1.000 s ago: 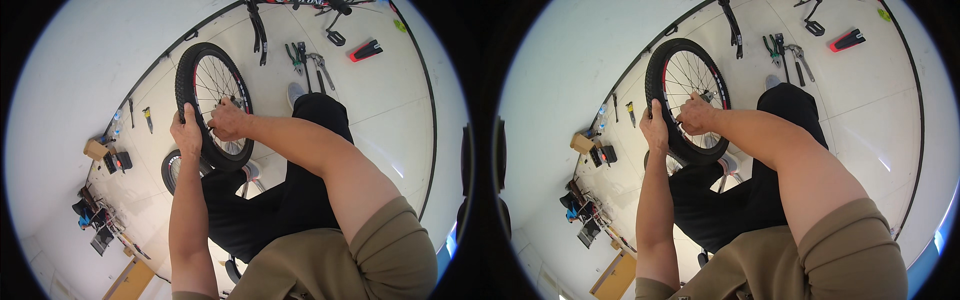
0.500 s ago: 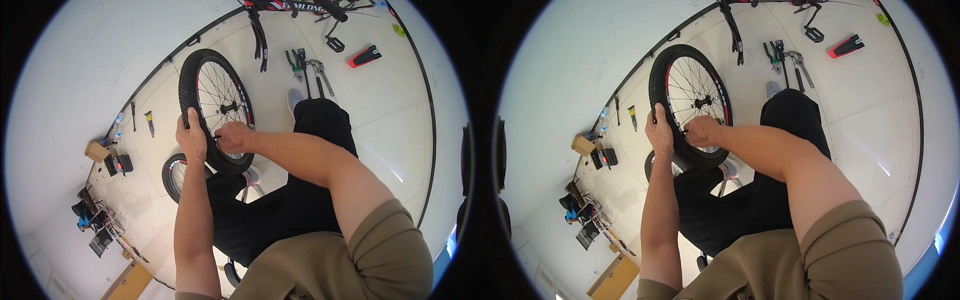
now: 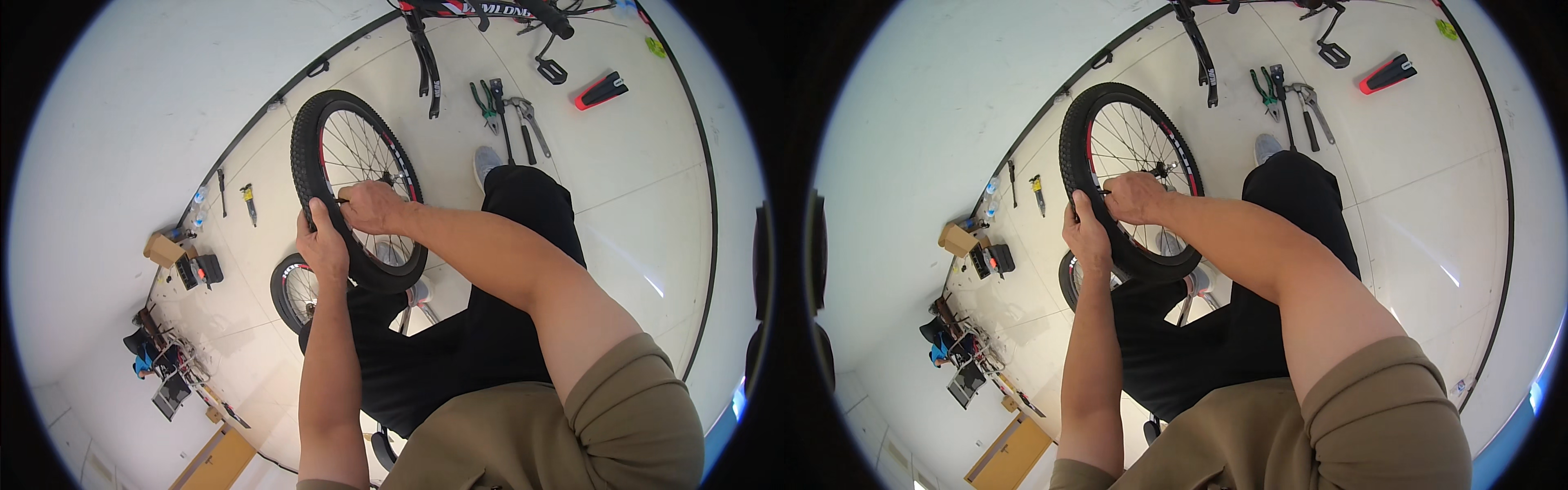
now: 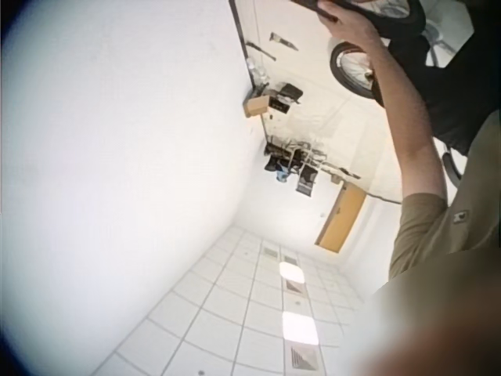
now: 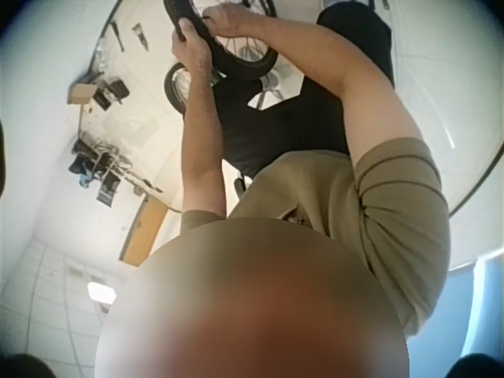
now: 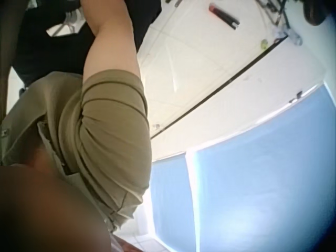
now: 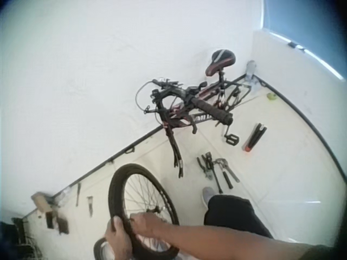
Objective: The person removes the tire from a bicycle wheel using tire levers, then uses a spoke wrench to adjust the spokes on both wheels. The person works on the rear wheel first, then the front wheel, tightening and loosening spokes to true the wheels.
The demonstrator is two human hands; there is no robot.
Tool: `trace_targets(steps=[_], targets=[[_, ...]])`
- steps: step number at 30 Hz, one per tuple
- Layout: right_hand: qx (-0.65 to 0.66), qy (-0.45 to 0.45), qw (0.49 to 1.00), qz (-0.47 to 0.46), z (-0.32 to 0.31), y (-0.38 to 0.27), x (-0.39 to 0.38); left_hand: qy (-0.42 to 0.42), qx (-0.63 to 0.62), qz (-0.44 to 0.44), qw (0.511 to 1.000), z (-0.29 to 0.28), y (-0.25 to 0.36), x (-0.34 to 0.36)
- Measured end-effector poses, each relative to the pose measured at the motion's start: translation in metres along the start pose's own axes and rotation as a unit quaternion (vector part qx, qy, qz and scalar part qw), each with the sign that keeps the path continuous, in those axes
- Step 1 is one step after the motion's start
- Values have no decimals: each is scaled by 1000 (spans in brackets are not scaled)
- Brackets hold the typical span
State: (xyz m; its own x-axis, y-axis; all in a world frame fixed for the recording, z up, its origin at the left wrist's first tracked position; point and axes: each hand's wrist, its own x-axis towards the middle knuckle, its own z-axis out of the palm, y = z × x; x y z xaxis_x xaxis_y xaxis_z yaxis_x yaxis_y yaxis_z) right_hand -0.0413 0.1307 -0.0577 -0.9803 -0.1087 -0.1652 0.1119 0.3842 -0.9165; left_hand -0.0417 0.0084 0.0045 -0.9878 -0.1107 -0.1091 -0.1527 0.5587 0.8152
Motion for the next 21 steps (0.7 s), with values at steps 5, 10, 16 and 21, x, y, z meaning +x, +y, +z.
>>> trace_targets(steps=[5, 10, 16, 21], targets=[[-11, -5, 1000, 4, -10, -3, 4, 8, -17, 3, 1000, 0, -7, -6], [-18, -10, 1000, -10, -12, 1, 11, 16, -11, -13, 1000, 3, -2, -14], [-95, -131, 986, -52, -30, -6, 10, 24, 49, 11, 998, -7, -10, -32], [-102, -166, 978, -70, -16, -12, -13, -38, -21, -66, 997, -30, -21, -51]])
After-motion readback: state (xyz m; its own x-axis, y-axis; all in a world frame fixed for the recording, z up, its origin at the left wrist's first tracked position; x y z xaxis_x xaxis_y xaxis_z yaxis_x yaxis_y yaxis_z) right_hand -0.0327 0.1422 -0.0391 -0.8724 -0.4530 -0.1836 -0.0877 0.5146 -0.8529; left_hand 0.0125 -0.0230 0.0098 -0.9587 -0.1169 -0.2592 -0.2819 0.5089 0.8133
